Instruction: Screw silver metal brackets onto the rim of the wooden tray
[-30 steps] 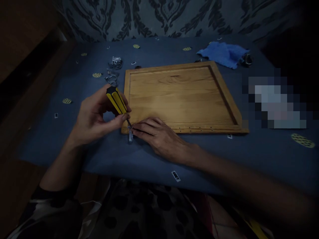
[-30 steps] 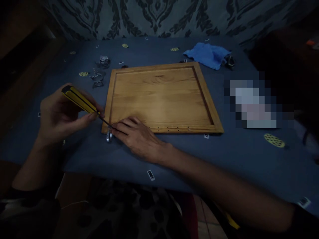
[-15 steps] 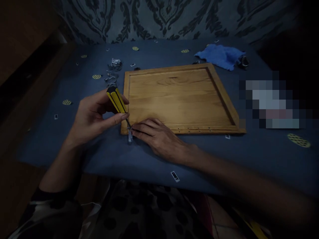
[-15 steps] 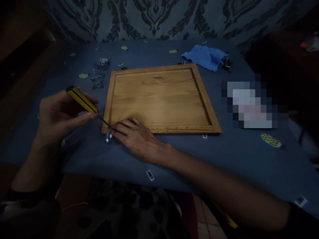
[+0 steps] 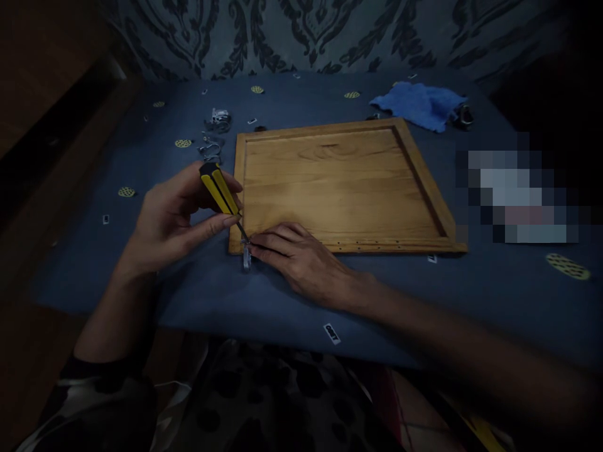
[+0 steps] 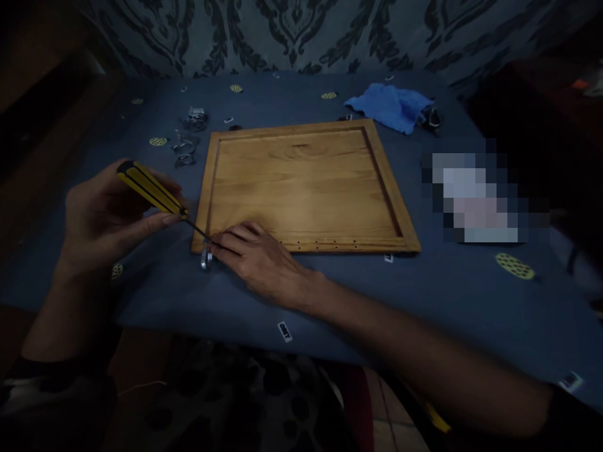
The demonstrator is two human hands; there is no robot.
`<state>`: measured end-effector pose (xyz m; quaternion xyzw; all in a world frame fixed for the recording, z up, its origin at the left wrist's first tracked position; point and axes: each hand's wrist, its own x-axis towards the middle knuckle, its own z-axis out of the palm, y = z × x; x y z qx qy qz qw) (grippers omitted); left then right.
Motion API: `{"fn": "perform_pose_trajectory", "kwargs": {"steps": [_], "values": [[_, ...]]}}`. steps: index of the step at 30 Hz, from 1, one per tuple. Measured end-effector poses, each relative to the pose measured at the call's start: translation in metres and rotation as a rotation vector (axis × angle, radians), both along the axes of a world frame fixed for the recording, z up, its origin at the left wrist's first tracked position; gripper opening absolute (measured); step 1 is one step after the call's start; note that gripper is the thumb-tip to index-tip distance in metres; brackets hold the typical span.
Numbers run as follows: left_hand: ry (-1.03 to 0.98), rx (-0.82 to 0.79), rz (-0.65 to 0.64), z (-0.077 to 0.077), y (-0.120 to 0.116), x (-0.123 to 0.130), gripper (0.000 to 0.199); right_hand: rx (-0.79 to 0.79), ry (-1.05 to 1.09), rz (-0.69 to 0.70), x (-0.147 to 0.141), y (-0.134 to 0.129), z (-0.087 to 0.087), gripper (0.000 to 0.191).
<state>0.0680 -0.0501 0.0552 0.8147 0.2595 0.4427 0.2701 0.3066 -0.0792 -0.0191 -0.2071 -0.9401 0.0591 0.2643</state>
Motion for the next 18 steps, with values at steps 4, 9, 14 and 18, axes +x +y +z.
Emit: {"fn": "perform_pose_trajectory", "kwargs": {"steps": [4,9,14,18], "values": [[-0.17,0.032,0.077,0.0024,0.0028,-0.0028,0.039,-0.003,-0.007,0.013,0.0013,-0.0003,0.0012,0.04],[-0.106,0.1,0.035,-0.0005,0.0073,-0.0021,0.044,-0.021,-0.011,0.001,0.001,-0.0003,-0.001,0.043],[-0.039,0.052,-0.019,-0.0005,0.005,0.0032,0.038,0.016,0.035,0.008,-0.0002,0.0004,-0.003,0.04],[0.0,0.04,-0.015,0.0002,0.0032,0.0026,0.035,0.033,0.046,0.019,-0.0004,0.0006,-0.0023,0.038]]}}
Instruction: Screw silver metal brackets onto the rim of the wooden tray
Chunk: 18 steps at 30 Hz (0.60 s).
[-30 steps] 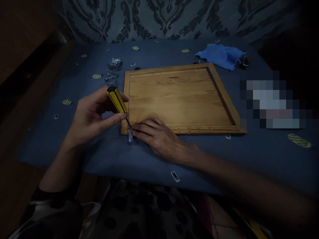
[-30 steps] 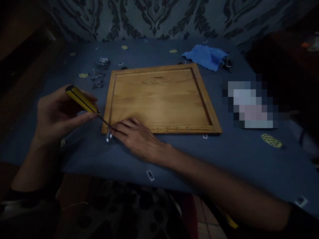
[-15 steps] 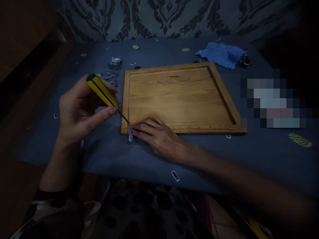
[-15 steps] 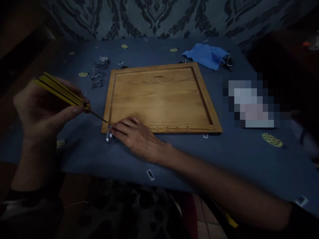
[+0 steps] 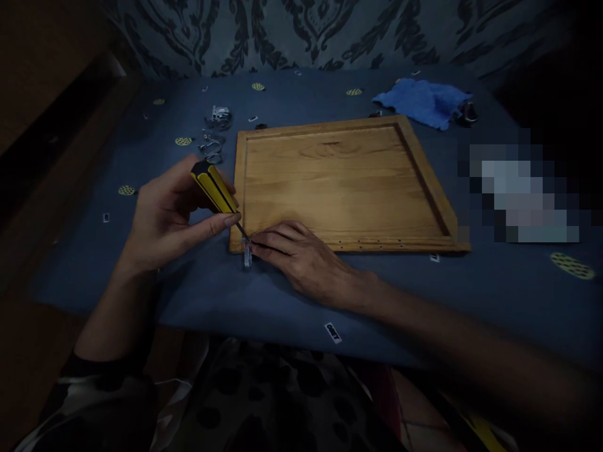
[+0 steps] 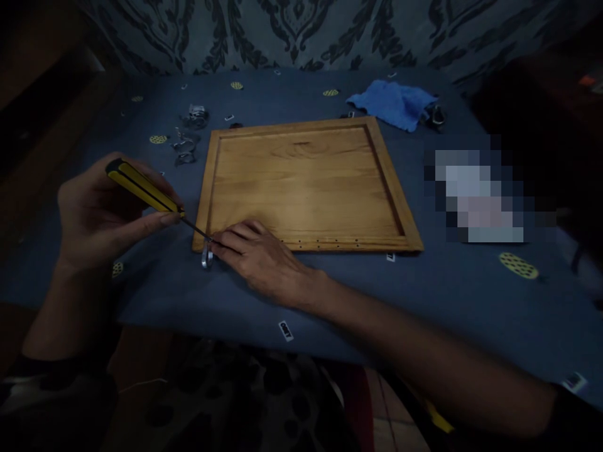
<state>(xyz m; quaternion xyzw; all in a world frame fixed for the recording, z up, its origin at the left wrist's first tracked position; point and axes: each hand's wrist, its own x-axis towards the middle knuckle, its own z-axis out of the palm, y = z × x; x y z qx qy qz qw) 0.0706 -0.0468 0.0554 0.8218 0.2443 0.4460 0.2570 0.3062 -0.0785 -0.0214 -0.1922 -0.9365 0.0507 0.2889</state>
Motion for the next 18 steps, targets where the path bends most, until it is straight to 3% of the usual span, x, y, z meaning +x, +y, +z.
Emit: {"fn": "perform_pose_trajectory", "kwargs": {"steps": [18], "values": [[0.091,-0.004,0.026,-0.0004,-0.0015,-0.0043,0.032,-0.039,-0.03,-0.002,0.0005,0.0007,0.0,0.044]]}}
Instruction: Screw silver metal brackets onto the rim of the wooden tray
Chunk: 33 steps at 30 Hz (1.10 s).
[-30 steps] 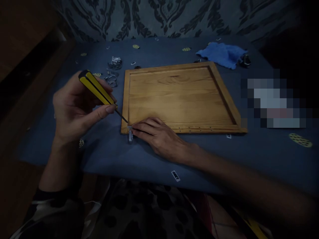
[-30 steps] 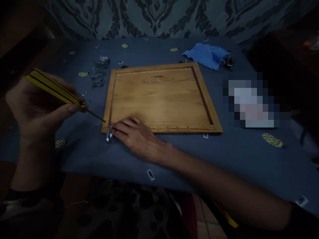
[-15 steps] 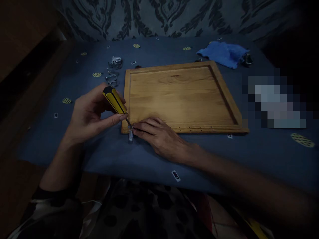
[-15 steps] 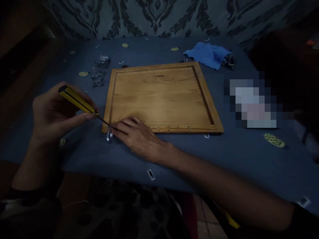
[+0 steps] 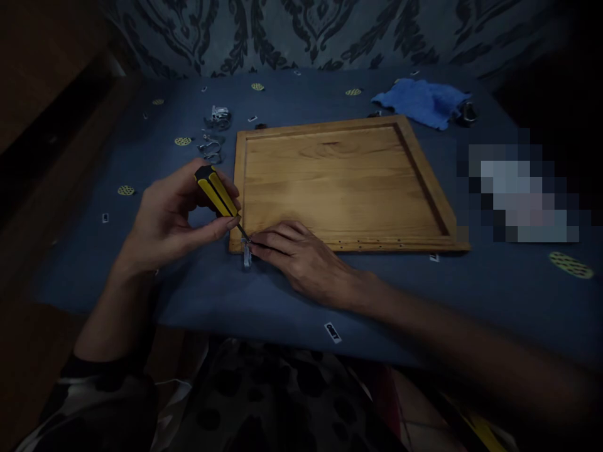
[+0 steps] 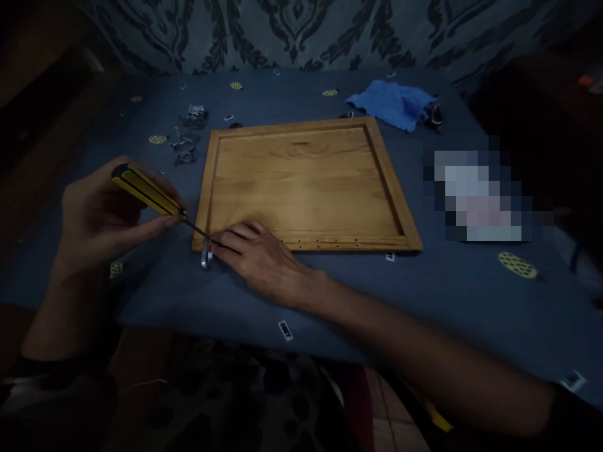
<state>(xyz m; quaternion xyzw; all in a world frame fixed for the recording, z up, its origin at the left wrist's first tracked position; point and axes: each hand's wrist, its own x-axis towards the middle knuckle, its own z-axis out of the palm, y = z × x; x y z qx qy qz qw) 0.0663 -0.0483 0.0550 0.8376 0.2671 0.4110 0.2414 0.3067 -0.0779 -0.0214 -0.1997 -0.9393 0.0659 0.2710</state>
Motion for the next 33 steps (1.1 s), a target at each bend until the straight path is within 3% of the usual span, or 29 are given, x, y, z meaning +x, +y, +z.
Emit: {"fn": "perform_pose_trajectory", "kwargs": {"steps": [12,18,22,33], "values": [[-0.028,0.005,0.084,-0.001,-0.004,0.012,0.017,0.006,-0.005,-0.013,0.0,-0.001,0.002,0.04],[-0.11,0.069,0.115,-0.005,-0.001,0.012,0.033,-0.008,-0.012,-0.009,0.0,-0.001,0.0,0.042],[-0.11,0.021,0.124,-0.007,0.0,0.009,0.047,0.007,-0.007,-0.009,0.0,-0.001,0.001,0.042],[-0.139,-0.007,0.082,-0.007,-0.004,0.012,0.04,0.002,-0.004,0.0,0.001,-0.001,0.001,0.04]]}}
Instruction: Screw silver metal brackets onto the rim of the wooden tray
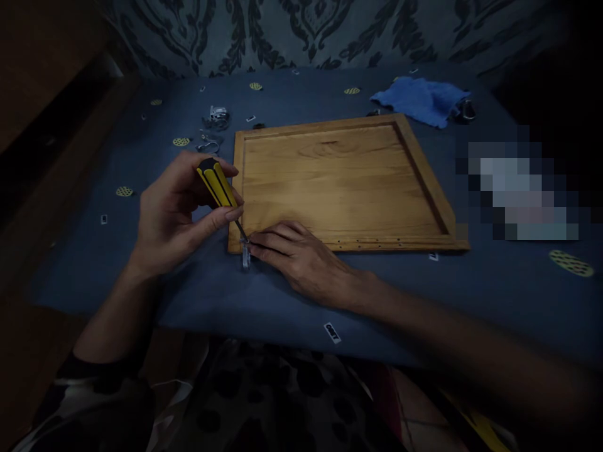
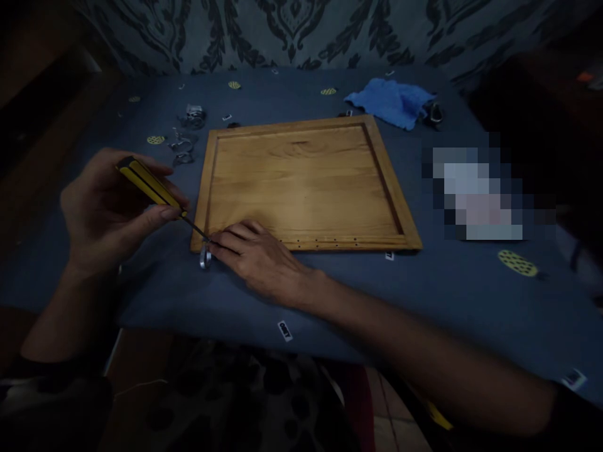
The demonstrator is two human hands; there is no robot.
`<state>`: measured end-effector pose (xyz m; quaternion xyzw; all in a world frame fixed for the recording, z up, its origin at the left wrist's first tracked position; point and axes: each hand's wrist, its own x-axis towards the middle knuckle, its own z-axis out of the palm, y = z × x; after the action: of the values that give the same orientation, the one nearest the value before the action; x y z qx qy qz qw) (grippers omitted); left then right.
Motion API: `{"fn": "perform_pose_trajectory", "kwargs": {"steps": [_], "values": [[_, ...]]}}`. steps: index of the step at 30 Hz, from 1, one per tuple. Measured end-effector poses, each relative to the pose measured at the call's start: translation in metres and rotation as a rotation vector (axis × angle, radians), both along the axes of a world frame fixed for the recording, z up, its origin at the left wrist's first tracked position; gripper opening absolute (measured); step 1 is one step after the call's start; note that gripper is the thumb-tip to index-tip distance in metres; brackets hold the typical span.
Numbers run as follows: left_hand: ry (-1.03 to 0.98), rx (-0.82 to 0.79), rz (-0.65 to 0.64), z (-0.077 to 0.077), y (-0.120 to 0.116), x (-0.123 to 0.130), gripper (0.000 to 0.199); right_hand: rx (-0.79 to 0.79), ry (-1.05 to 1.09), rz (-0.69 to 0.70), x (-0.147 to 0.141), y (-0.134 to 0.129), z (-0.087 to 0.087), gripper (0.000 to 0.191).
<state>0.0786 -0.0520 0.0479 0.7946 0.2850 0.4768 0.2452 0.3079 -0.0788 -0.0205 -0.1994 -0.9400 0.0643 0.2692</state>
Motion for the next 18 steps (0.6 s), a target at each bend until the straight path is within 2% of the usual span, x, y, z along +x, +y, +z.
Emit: {"fn": "perform_pose_trajectory", "kwargs": {"steps": [10,18], "values": [[-0.063,0.152,0.013,-0.0006,0.0085,-0.005,0.041,-0.008,-0.006,-0.002,-0.0004,-0.0002,0.0024,0.04],[-0.036,0.12,0.045,-0.0017,0.0044,-0.0011,0.04,-0.014,-0.01,-0.011,0.0,-0.0004,0.0003,0.042]]}}
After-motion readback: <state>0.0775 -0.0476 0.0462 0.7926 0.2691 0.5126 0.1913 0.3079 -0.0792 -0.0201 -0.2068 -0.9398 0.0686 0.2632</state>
